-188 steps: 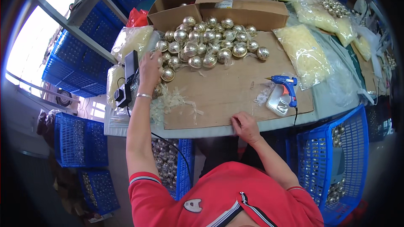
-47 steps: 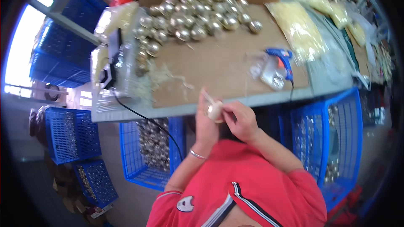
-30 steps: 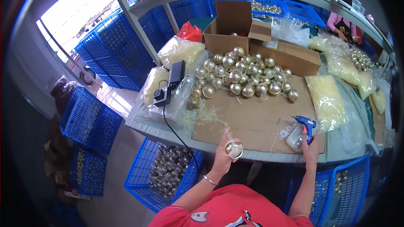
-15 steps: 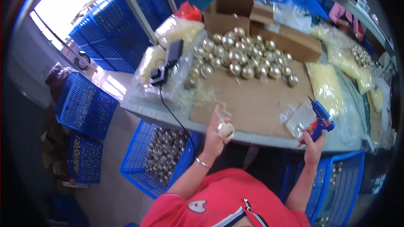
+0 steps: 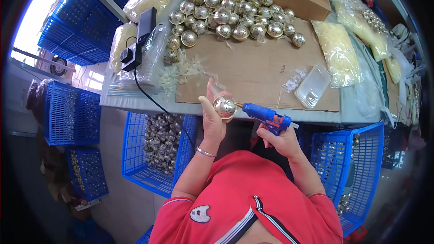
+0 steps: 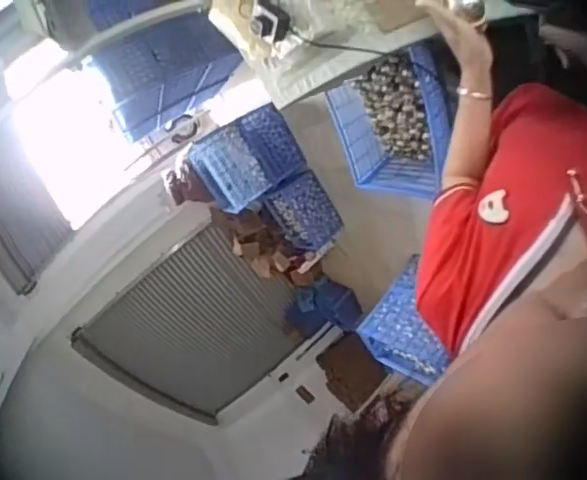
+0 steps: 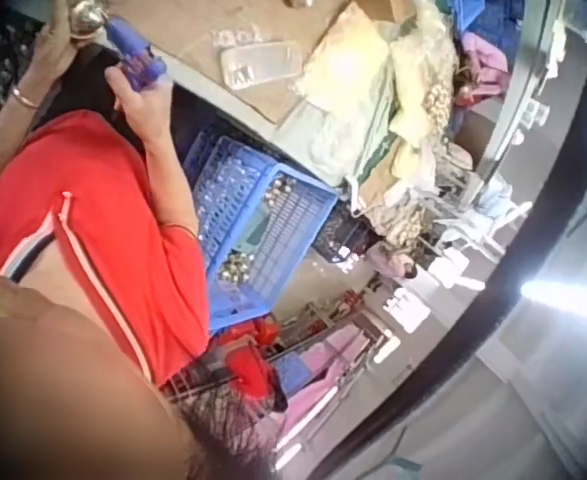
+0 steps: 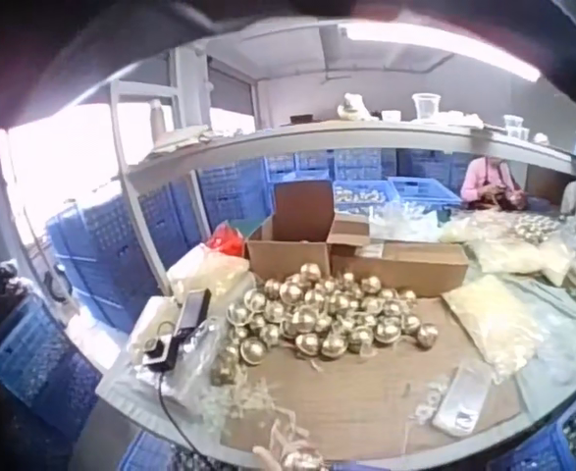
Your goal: Applying hot glue to the top of Christmas ball ornaments and attaching hanging caps.
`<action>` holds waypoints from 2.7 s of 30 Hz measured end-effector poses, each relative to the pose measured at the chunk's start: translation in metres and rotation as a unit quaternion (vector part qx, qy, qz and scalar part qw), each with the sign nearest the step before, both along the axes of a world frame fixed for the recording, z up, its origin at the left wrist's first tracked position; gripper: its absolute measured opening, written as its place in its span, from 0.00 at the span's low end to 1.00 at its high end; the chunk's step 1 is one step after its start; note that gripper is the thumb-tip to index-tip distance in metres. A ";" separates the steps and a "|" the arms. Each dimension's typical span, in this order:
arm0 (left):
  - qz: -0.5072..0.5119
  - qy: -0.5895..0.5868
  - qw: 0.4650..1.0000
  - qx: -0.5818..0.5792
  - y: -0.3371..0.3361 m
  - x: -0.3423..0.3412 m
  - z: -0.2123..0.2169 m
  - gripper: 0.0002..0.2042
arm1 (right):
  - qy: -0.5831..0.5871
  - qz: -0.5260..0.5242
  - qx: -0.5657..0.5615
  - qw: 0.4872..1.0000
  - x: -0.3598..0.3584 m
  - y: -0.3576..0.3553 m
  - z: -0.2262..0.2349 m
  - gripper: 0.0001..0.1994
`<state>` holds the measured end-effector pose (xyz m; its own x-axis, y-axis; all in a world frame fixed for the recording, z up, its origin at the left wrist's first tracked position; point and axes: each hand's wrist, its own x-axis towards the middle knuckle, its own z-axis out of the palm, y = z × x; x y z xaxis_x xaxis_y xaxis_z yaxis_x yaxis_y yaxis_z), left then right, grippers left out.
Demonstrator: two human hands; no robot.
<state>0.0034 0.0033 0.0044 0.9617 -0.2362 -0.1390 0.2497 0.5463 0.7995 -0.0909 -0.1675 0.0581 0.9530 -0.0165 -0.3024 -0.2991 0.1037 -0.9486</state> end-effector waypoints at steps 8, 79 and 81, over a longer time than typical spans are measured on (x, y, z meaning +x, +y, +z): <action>0.013 0.005 1.000 0.020 -0.005 0.000 0.001 0.33 | -0.008 0.014 -0.062 0.998 0.009 0.008 -0.005 0.13; -0.003 -0.053 0.996 0.072 0.026 -0.004 -0.012 0.47 | -0.076 0.208 -0.174 0.960 0.089 0.034 0.010 0.05; -0.011 -0.081 0.989 0.123 0.021 -0.004 -0.011 0.49 | -0.078 0.186 -0.171 0.964 0.086 0.032 0.008 0.05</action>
<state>-0.0011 0.0242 -0.0064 0.9713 -0.2347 -0.0393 0.1170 0.3272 0.9377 -0.0051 -0.1355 0.0656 0.9457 0.2621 -0.1924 -0.1064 -0.3098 -0.9448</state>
